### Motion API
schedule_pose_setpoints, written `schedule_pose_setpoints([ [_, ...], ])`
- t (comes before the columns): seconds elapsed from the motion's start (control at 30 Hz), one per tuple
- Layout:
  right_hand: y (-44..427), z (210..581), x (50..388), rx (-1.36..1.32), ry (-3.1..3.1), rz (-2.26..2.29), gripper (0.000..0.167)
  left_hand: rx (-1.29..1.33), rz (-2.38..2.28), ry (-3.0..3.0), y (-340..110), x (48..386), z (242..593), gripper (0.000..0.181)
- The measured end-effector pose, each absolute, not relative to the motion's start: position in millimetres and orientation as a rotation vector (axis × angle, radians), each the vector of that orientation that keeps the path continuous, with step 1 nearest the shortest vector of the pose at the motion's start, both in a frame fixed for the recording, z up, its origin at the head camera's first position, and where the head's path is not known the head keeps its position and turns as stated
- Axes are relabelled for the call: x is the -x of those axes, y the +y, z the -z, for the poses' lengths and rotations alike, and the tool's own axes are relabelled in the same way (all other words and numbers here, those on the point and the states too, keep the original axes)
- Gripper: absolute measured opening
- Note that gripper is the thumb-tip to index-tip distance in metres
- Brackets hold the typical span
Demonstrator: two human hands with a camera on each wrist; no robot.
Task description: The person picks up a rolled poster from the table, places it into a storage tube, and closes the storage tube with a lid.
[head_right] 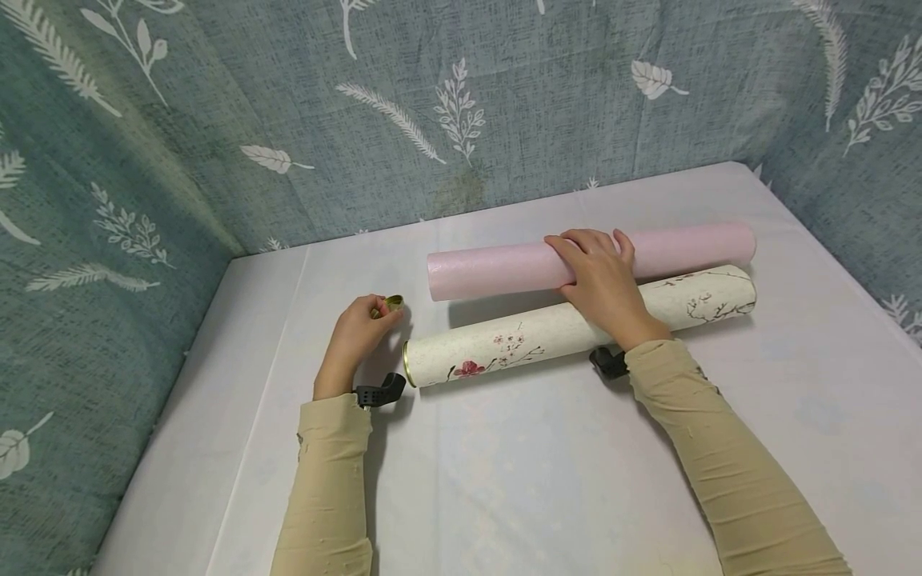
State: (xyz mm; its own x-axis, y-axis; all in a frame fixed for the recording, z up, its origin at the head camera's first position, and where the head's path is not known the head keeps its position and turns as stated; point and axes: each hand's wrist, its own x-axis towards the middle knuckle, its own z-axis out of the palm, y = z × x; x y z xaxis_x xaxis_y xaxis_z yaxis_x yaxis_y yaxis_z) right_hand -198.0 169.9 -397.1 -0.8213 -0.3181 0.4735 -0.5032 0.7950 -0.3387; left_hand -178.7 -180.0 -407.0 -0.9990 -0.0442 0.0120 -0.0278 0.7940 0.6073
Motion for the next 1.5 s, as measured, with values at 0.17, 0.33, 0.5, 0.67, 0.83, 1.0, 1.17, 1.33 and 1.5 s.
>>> schedule_pose_setpoints([
  [0.17, 170.1, 396.0, 198.5, -0.629, -2.592, -0.647, 0.065, -0.026, 0.972, -2.961, -179.8, 178.5, 406.2, 0.027],
  [0.33, 170.2, 395.6, 198.2, -0.647, -2.587, -0.646, 0.065, 0.009, 0.974, -2.978, -179.3, 177.9, 405.5, 0.022],
  [0.5, 169.9, 396.5, 197.8, -0.666, -2.581, -0.642, 0.066, 0.003, 0.989, -2.978, -179.5, 177.3, 405.9, 0.02],
  [0.67, 169.3, 397.6, 198.5, -0.667, -2.585, -0.637, 0.066, -0.014, 1.004, -2.957, -179.6, 177.0, 405.6, 0.02],
  [0.83, 168.9, 397.9, 199.0, -0.663, -2.586, -0.634, 0.066, -0.065, 1.006, -2.97, -179.2, 178.1, 405.9, 0.028],
  [1.0, 169.7, 397.3, 199.3, -0.659, -2.592, -0.628, 0.067, -0.102, 1.01, -2.98, -178.2, 179.7, 405.7, 0.038],
  [1.17, 169.8, 397.2, 199.9, -0.662, -2.598, -0.62, 0.067, -0.109, 1.091, -2.94, -178.4, 180.7, 404.6, 0.058],
  [1.33, 170.0, 396.7, 200.0, -0.667, -2.589, -0.626, 0.067, -0.058, 1.136, -2.91, -179.3, 182.4, 403.7, 0.077],
  [1.5, 170.2, 396.7, 199.3, -0.669, -2.59, -0.623, 0.067, -0.027, 1.117, -2.932, -177.4, 182.1, 402.7, 0.069],
])
